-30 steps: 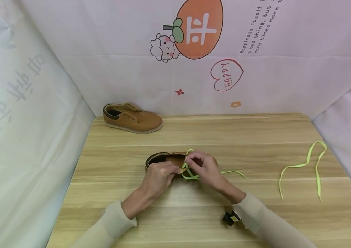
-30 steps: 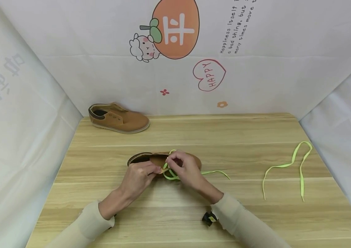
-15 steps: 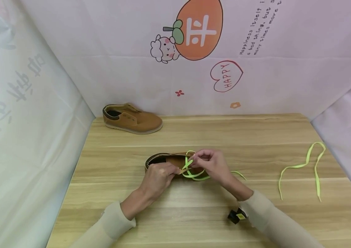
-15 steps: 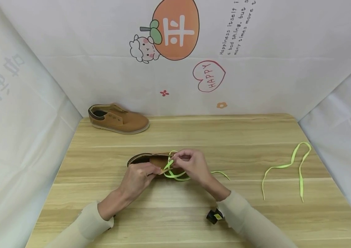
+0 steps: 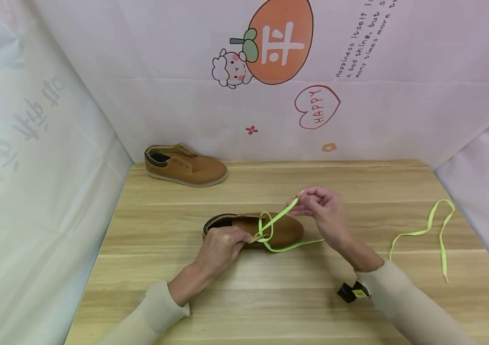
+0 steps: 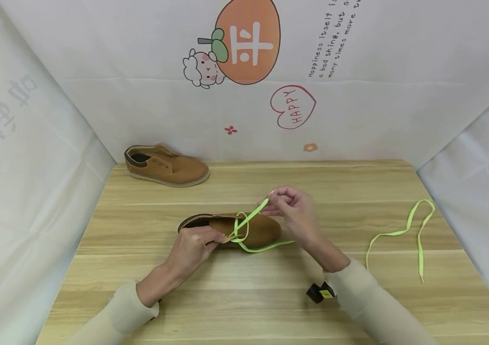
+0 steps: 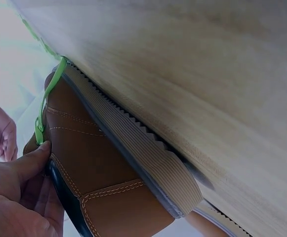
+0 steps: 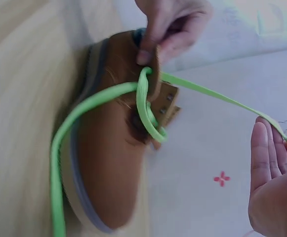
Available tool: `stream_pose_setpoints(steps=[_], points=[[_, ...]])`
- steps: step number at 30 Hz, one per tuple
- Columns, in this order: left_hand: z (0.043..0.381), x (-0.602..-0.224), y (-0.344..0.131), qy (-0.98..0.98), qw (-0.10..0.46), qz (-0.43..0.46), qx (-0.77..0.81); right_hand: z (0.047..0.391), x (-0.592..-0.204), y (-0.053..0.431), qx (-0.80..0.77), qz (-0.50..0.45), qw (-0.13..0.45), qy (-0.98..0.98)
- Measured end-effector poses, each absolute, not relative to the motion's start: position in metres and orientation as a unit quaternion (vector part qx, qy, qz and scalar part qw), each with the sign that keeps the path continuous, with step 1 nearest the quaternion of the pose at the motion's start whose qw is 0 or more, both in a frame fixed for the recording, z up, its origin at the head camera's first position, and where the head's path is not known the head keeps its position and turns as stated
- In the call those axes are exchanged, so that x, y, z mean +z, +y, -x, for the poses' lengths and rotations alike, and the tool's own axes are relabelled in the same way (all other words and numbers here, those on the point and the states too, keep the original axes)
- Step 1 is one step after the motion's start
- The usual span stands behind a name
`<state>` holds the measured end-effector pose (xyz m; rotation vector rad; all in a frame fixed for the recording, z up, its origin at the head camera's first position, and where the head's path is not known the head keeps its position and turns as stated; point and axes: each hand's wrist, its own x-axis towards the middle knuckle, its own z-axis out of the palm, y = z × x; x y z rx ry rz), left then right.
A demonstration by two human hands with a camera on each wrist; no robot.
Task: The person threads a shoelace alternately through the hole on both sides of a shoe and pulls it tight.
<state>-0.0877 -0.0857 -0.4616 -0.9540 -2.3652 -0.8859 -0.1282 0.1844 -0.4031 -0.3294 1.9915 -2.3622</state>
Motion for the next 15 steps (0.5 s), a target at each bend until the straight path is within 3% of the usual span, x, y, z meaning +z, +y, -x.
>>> stream_pose_setpoints(steps=[15], points=[[0.088,-0.459,-0.085,-0.854,0.221,0.343,-0.323,0.122,-0.36,0.209,-0.736,0.154,-0.046,0.658]])
